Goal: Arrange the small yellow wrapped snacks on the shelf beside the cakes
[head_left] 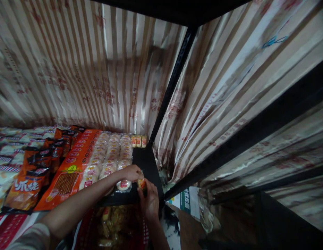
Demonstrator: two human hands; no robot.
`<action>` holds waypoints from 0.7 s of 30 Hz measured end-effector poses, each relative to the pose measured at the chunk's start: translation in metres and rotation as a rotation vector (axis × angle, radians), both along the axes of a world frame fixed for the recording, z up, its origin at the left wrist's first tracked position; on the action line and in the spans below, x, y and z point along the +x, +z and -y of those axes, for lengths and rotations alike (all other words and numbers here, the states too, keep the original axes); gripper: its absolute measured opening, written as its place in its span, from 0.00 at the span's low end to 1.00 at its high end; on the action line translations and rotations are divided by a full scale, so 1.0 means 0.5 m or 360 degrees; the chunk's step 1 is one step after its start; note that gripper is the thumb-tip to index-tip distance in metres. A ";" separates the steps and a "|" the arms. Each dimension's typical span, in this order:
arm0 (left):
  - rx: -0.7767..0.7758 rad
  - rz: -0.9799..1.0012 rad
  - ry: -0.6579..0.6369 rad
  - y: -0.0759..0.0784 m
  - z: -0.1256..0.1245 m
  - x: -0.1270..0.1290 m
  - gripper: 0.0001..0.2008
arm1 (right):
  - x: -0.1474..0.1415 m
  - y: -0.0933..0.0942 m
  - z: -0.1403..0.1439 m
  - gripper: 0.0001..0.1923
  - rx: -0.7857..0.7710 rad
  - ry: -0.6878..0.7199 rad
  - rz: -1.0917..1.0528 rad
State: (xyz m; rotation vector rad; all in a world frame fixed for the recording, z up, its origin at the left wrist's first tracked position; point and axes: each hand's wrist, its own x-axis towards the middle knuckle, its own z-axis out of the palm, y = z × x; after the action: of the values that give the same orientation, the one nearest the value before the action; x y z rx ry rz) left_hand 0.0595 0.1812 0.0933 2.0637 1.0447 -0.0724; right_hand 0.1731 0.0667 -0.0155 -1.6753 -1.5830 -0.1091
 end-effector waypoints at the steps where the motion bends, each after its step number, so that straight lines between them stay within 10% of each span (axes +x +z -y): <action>1: 0.0037 -0.0011 0.0012 -0.003 -0.005 0.004 0.12 | 0.000 -0.002 -0.006 0.19 -0.0009 -0.0024 -0.0021; 11: 0.0113 0.0056 0.0089 -0.058 -0.059 0.041 0.14 | 0.007 -0.032 -0.058 0.19 -0.0062 -0.0155 -0.0117; 21: 0.0303 0.0022 0.0096 -0.041 -0.106 0.080 0.12 | 0.023 -0.032 -0.120 0.19 -0.0069 -0.0213 -0.0151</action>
State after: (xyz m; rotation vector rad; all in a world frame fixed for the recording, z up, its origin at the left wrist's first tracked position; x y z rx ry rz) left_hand 0.0995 0.2344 0.0730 2.1969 1.1423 0.0747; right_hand 0.1845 0.1267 -0.0315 -1.7932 -1.4117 -0.0632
